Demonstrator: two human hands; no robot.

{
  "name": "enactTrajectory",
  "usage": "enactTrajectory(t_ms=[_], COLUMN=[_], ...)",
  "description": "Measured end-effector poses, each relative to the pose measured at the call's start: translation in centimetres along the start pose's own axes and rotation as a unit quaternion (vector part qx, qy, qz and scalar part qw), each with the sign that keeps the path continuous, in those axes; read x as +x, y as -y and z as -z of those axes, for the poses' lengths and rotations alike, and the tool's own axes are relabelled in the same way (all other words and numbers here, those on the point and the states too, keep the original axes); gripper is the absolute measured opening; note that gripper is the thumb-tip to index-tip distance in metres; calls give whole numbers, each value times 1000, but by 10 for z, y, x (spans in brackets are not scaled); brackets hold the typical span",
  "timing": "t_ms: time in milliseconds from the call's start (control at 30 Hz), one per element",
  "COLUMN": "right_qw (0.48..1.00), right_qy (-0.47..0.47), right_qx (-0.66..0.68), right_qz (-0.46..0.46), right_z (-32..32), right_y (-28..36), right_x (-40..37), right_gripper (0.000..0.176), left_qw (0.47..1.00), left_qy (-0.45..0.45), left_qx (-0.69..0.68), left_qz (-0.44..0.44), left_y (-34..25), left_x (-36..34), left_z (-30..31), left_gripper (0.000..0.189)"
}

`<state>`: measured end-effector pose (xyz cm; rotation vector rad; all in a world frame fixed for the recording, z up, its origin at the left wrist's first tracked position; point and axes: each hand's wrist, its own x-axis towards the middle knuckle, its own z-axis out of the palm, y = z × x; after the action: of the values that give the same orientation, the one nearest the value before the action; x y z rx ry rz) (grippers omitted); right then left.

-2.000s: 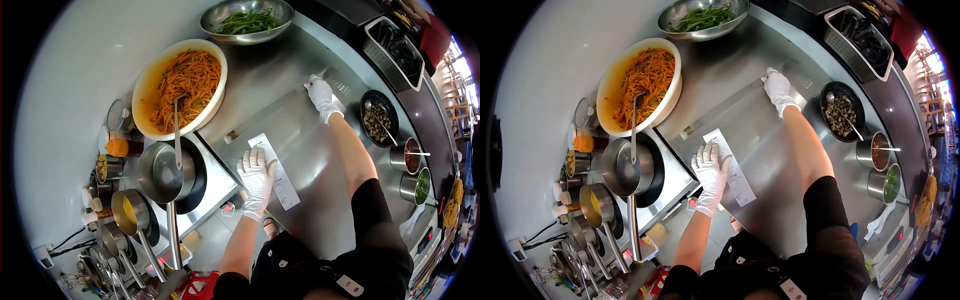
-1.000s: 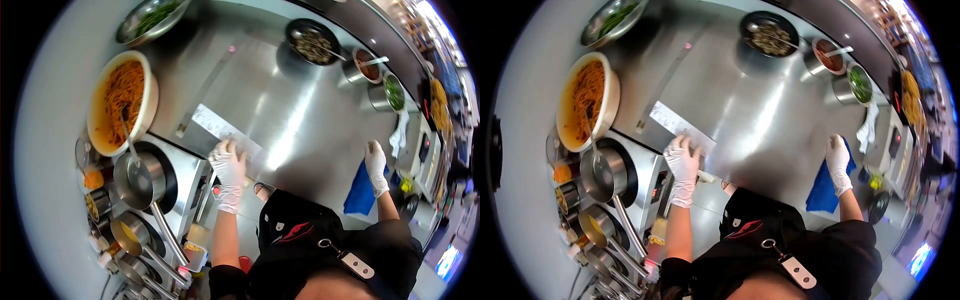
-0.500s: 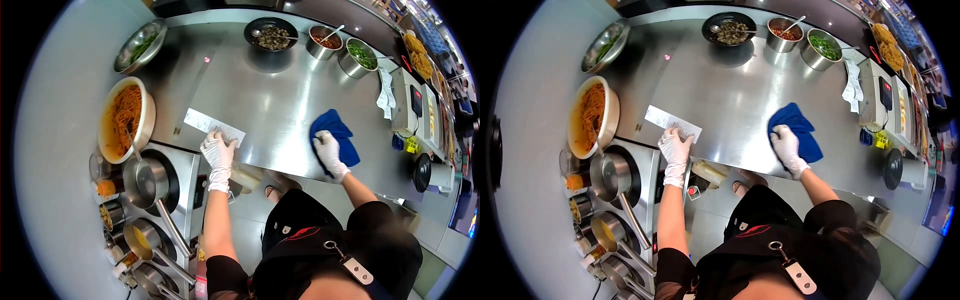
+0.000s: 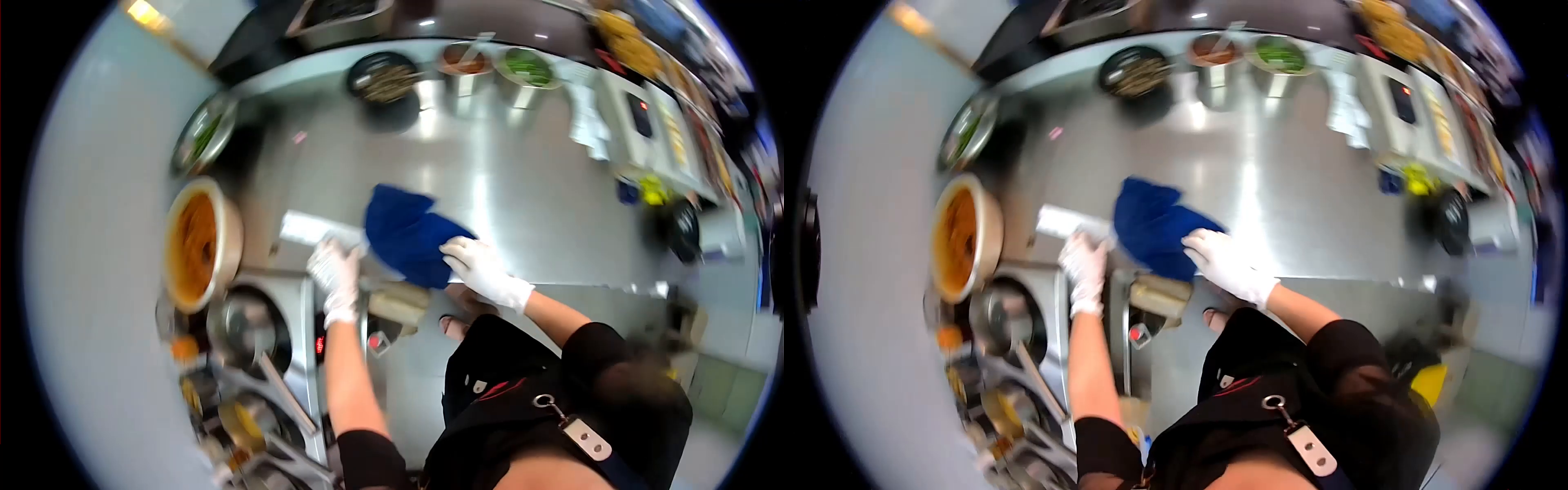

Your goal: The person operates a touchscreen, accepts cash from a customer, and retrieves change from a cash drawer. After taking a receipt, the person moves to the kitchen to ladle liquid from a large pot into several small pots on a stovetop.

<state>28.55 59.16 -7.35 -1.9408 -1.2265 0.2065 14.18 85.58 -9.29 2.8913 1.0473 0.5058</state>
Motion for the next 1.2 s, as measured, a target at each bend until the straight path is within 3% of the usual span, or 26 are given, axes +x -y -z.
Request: enactTrajectory(t_ms=[33,67,100,133,200,233,267,333,400,433,467,600,633,700,800,867,933,1000,1033,1067,1100,1133,1167,1200], right_qw=[997,986,955,905,733,649,560,468,460,544,572,526,534,569,632,720,771,831,893,860,936,953,943,950], right_qy=[-32,-70,-196,-317,-509,-591,-638,-567,-500,-420,-429,-352,-307,-305,-385,-455,-409,-346,-203,-55,-193,-187,-169,-143], right_qx=[-42,-87,-121,-152,-311,-310,-252,-334,-314,-67,-149,-307,-346,-361,-308,-138,-172,-28,-275,-495,-96,-95,-21,34], right_qz=[-57,-120,-184,-237,-327,-365,-465,-590,-663,-723,-683,-711,-708,-673,-598,-506,-458,-435,-292,-111,-279,-219,-286,-274], right_z=[35,75,115,156,262,313,357,407,421,431,423,430,437,452,467,468,491,478,453,424,368,331,305,268], right_y=[-15,-31,-56,-83,-104,-114,-128,-177,-237,-231,-247,-248,-242,-222,-208,-176,-208,-222,-225,-225,-172,-179,-212,-182], right_x=[-27,-61,-97,-133,-196,-226,-255,-311,-348,-331,-332,-324,-322,-320,-343,-345,-373,-322,-274,-222,-141,-97,-55,-6], right_gripper=[18,19,18,18,19,23,39,59,63,58,50,34,30,33,29,28,27,26,25,24,24,28,29,28], left_qw=[998,998,993,994,991,993,994,994,990,986,987,979,980,973,971,966,957,946,947,948,939,939,940,940], left_qy=[65,41,47,-70,-87,-72,-57,-57,-74,-72,-65,-35,-34,-33,-87,-116,-146,-160,-157,-151,-154,-139,-135,-130], left_qx=[-9,-28,-86,-78,-91,-86,-75,-73,-114,-141,-141,-191,-193,-223,-214,-208,-212,-225,-210,-200,-227,-224,-229,-235], left_qz=[9,34,69,25,44,43,49,55,33,53,50,54,37,51,56,101,133,172,186,195,206,219,215,209], left_y=[-8,-15,-24,-22,-26,-21,-21,-38,-44,-72,-87,-125,-127,-140,-140,-130,-125,-129,-134,-138,-143,-149,-154,-158], left_x=[1,-1,-4,-11,-23,-30,-37,-48,-55,-60,-60,-63,-65,-65,-72,-87,-106,-126,-136,-144,-153,-161,-166,-170], left_z=[12,13,21,13,25,24,26,37,32,40,45,46,41,45,62,68,73,76,76,74,66,65,67,71], left_gripper=[35,37,40,43,39,40,40,37,35,33,32,29,27,25,23,23,22,22,23,25,26,28,27,26])
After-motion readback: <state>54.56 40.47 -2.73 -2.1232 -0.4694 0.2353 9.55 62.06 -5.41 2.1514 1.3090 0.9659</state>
